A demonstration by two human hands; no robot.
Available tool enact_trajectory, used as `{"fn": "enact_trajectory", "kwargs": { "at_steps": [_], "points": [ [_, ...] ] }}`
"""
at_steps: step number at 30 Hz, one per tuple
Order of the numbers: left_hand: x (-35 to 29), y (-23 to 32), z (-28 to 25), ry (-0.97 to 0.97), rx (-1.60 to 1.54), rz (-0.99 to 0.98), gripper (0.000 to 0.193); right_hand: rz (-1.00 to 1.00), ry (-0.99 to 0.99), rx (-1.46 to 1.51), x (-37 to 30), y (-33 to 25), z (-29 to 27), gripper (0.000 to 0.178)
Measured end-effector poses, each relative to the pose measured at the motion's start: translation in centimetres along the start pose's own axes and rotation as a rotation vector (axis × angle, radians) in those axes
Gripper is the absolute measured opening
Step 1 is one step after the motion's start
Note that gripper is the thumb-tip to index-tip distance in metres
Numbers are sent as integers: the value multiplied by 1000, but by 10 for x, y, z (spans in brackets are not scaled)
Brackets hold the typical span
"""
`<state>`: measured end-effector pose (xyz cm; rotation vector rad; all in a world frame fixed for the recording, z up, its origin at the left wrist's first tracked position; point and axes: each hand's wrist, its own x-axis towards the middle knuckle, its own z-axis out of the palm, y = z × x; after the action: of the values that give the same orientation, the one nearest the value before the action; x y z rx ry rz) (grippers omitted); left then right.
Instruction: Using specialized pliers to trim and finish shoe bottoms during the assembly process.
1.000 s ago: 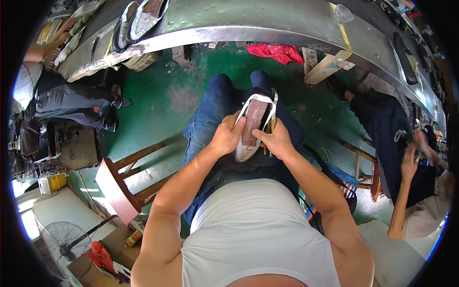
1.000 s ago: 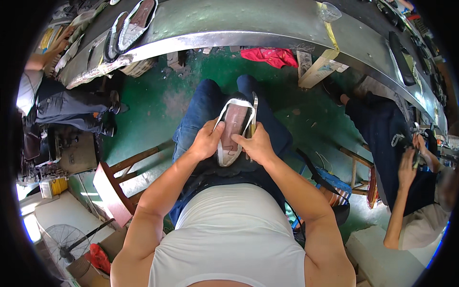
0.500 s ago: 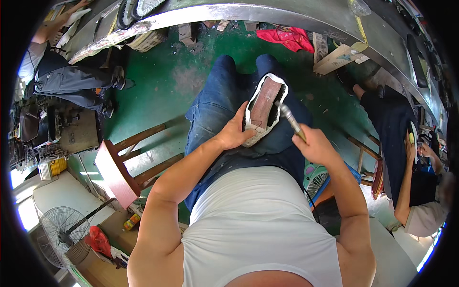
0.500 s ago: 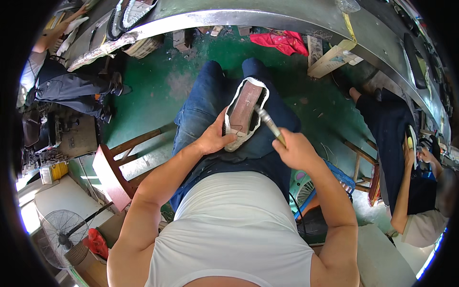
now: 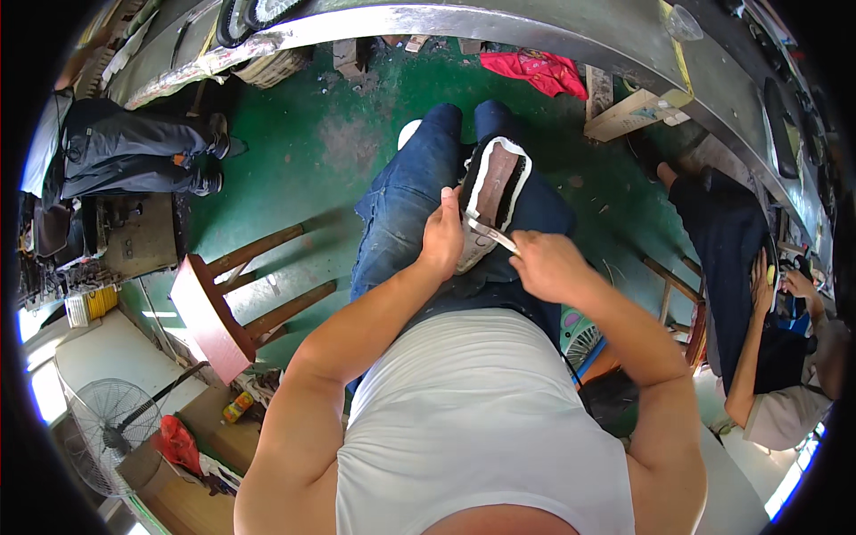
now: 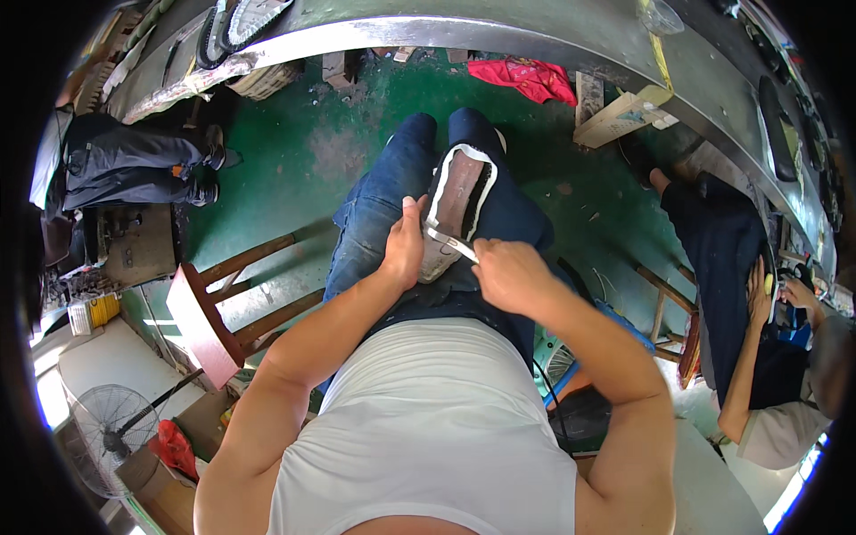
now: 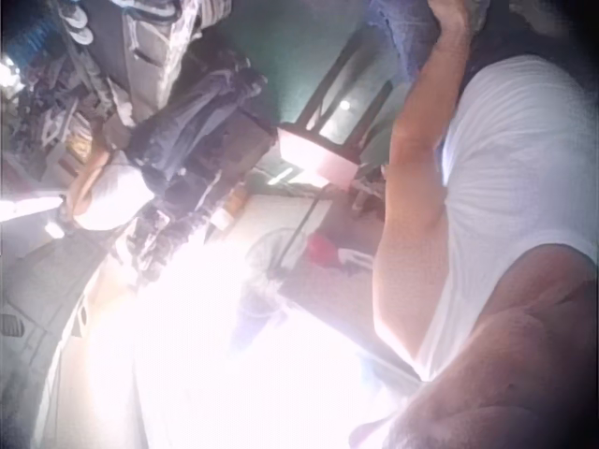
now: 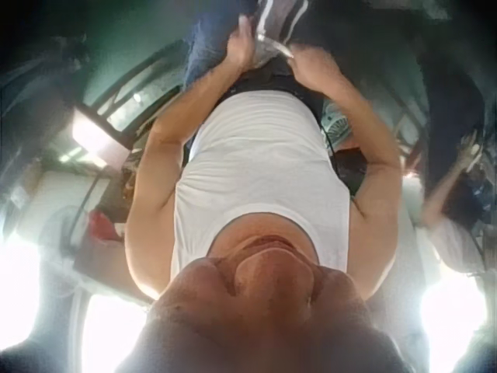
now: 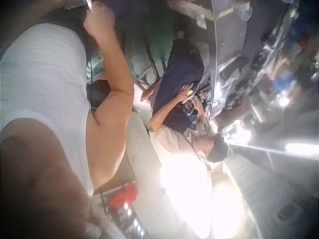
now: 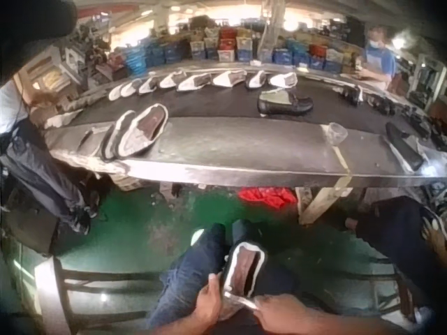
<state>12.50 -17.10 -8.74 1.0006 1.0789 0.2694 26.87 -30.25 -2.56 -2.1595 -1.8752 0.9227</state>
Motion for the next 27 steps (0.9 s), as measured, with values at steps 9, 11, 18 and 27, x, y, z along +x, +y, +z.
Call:
{"fn": "enact_trajectory", "kwargs": {
  "at_steps": [9,11,18,27],
  "points": [
    [17,-18,-11,156,669,489,45,44,171,39,2,13,-2,47],
    [16,-9,-10,135,770,647,45,29,371,-45,4,20,0,39],
    [10,12,-15,-106,1149,854,51,183,67,234,18,62,-1,20],
    [-1,38,-15,-247,1344,637,56,90,243,208,58,55,9,41]
  ]
}}
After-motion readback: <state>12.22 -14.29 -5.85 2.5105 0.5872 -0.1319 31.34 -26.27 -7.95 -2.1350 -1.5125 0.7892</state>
